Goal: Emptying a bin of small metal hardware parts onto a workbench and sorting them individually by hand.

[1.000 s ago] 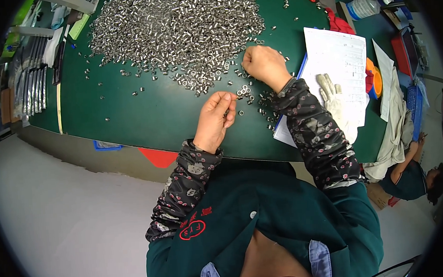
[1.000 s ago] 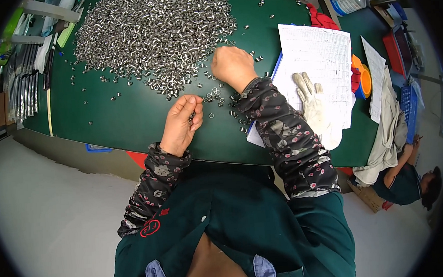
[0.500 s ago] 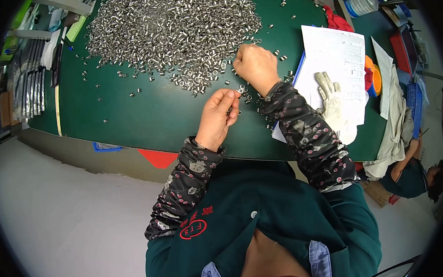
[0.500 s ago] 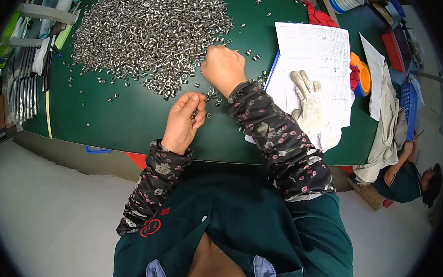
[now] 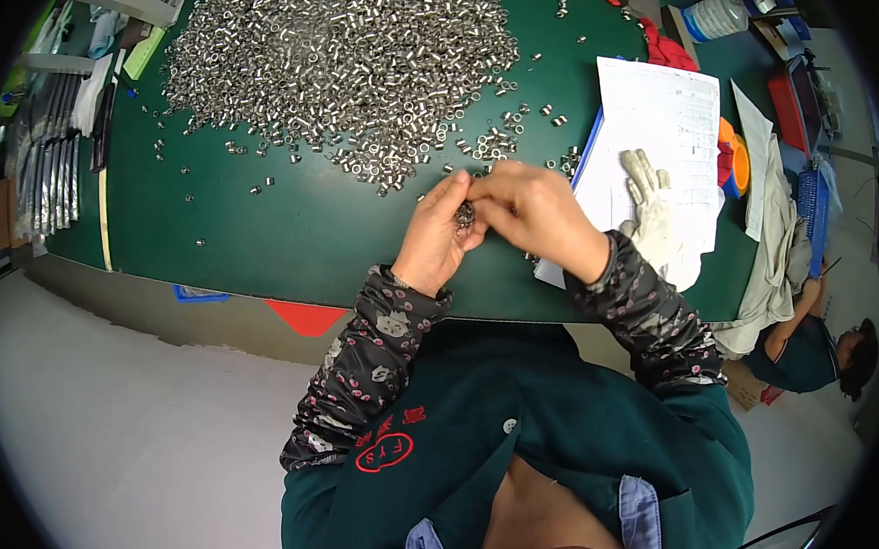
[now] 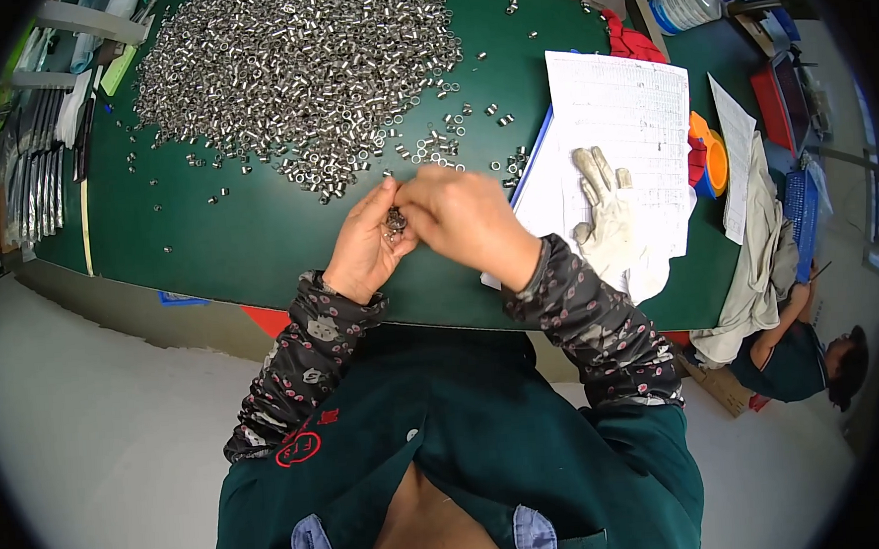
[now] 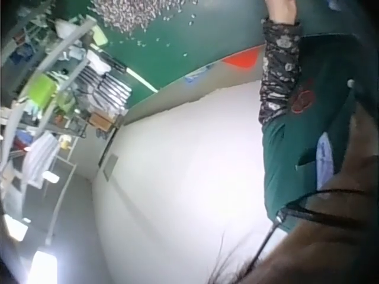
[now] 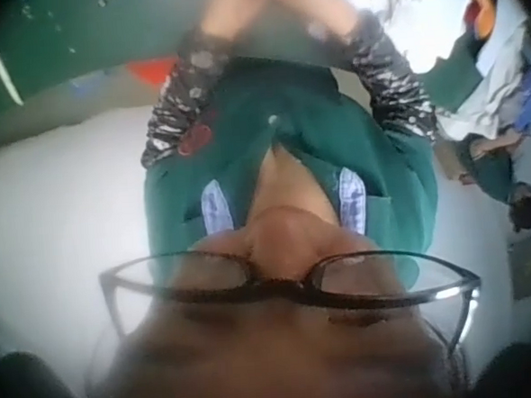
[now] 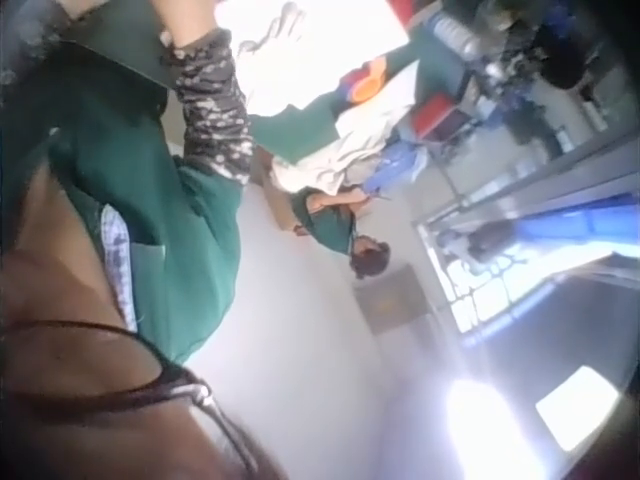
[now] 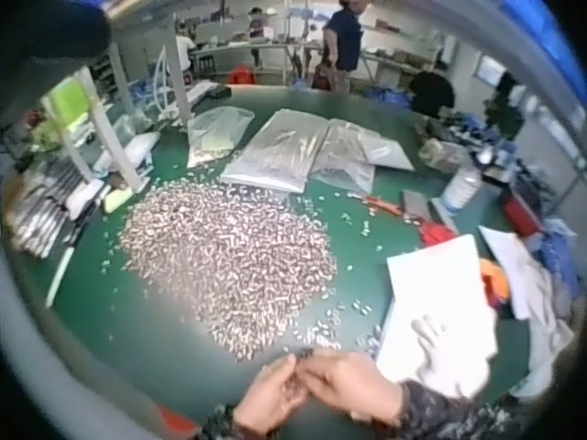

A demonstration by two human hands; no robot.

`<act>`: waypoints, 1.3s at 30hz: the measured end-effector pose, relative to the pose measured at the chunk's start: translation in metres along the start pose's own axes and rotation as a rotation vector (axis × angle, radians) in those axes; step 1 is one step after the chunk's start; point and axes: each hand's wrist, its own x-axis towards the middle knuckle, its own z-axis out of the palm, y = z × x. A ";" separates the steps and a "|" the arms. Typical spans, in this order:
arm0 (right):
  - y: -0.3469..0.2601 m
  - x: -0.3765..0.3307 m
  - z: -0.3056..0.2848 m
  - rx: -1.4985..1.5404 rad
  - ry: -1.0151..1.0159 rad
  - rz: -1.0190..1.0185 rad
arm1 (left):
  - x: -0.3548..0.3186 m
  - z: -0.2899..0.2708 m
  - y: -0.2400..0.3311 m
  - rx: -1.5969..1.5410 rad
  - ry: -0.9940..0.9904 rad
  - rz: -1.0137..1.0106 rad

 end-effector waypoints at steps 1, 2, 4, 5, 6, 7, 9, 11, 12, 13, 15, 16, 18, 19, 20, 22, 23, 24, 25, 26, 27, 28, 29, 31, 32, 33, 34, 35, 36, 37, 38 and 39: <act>0.006 0.005 -0.006 0.048 -0.035 0.095 | 0.002 -0.002 0.000 0.026 -0.003 0.015; 0.014 0.013 -0.007 0.046 0.034 0.121 | 0.002 -0.003 0.000 0.054 -0.006 0.028; 0.033 0.029 -0.011 -0.122 0.111 0.225 | 0.001 -0.004 0.002 0.045 -0.006 0.027; 0.043 0.037 -0.008 -0.123 0.114 0.227 | 0.002 -0.005 0.002 0.032 -0.006 0.030; 0.051 0.043 -0.005 -0.237 0.127 0.266 | 0.002 -0.005 0.002 0.035 -0.006 0.029; 0.055 0.048 -0.004 -0.351 0.140 0.304 | 0.002 -0.006 0.002 0.042 -0.001 0.035; 0.053 0.057 0.000 -0.429 0.055 0.383 | 0.000 -0.007 0.002 0.050 0.011 0.045; 0.052 0.064 0.002 -0.495 -0.077 0.520 | -0.001 -0.008 0.002 0.062 0.022 0.044; 0.052 0.064 0.002 -0.496 -0.077 0.519 | -0.001 -0.009 0.003 0.061 0.021 0.045; 0.052 0.065 0.003 -0.492 -0.096 0.517 | -0.001 -0.009 0.004 0.067 0.027 0.049; 0.055 0.063 0.002 -0.493 -0.114 0.515 | -0.001 -0.010 0.004 0.070 0.029 0.053; 0.059 0.060 -0.001 -0.409 -0.071 0.538 | 0.000 -0.010 0.005 0.062 0.018 0.057; 0.050 0.059 -0.005 -0.326 -0.031 0.554 | 0.001 -0.011 0.006 0.051 0.008 0.066; 0.040 0.051 -0.008 -0.210 -0.013 0.505 | 0.001 -0.010 0.006 0.072 0.023 0.062; 0.027 0.041 -0.012 -0.096 0.006 0.457 | 0.001 -0.010 0.006 0.093 0.034 0.056; -0.004 0.023 -0.003 -0.094 -0.026 0.219 | -0.001 -0.007 0.005 0.034 0.061 0.042; -0.012 0.014 0.003 -0.089 -0.044 0.108 | -0.001 -0.005 0.005 -0.021 0.089 0.031; -0.015 0.009 0.008 -0.086 -0.060 -0.003 | -0.001 -0.005 0.005 -0.020 0.084 0.030; -0.013 0.006 0.011 -0.043 -0.132 -0.024 | -0.001 -0.006 0.005 -0.073 0.088 0.012; -0.010 0.009 0.010 -0.043 -0.131 -0.026 | -0.001 -0.008 0.005 -0.125 0.094 -0.003; -0.005 0.013 0.008 0.059 -0.081 -0.050 | -0.001 -0.010 0.006 -0.093 0.055 0.009; 0.002 0.019 0.006 0.162 -0.032 -0.075 | 0.000 -0.014 0.007 -0.091 0.057 0.012; 0.010 0.028 0.003 0.069 0.041 -0.087 | -0.002 -0.017 0.008 -0.086 0.027 0.018; 0.029 0.051 0.003 -0.169 0.155 -0.088 | -0.004 -0.019 0.010 -0.077 -0.003 0.021; 0.038 0.060 0.009 -0.312 0.192 -0.081 | -0.005 -0.019 0.010 -0.095 -0.005 0.027; 0.045 0.065 0.015 -0.311 0.193 -0.080 | -0.006 -0.018 0.010 -0.113 -0.008 0.032; 0.051 0.069 0.022 -0.337 0.141 -0.098 | -0.007 -0.018 0.010 -0.112 -0.008 0.031; 0.051 0.072 0.026 -0.359 0.084 -0.120 | -0.010 -0.020 0.010 -0.109 0.011 0.031; 0.049 0.069 0.026 -0.355 0.080 -0.122 | -0.012 -0.022 0.010 -0.106 0.030 0.030; 0.045 0.062 0.025 -0.363 -0.007 -0.144 | -0.014 -0.025 0.011 -0.110 0.034 0.032; 0.040 0.054 0.023 -0.370 -0.096 -0.164 | -0.018 -0.028 0.013 -0.113 0.033 0.046; 0.038 0.045 0.022 -0.367 -0.150 -0.159 | -0.020 -0.031 0.014 -0.115 0.029 0.060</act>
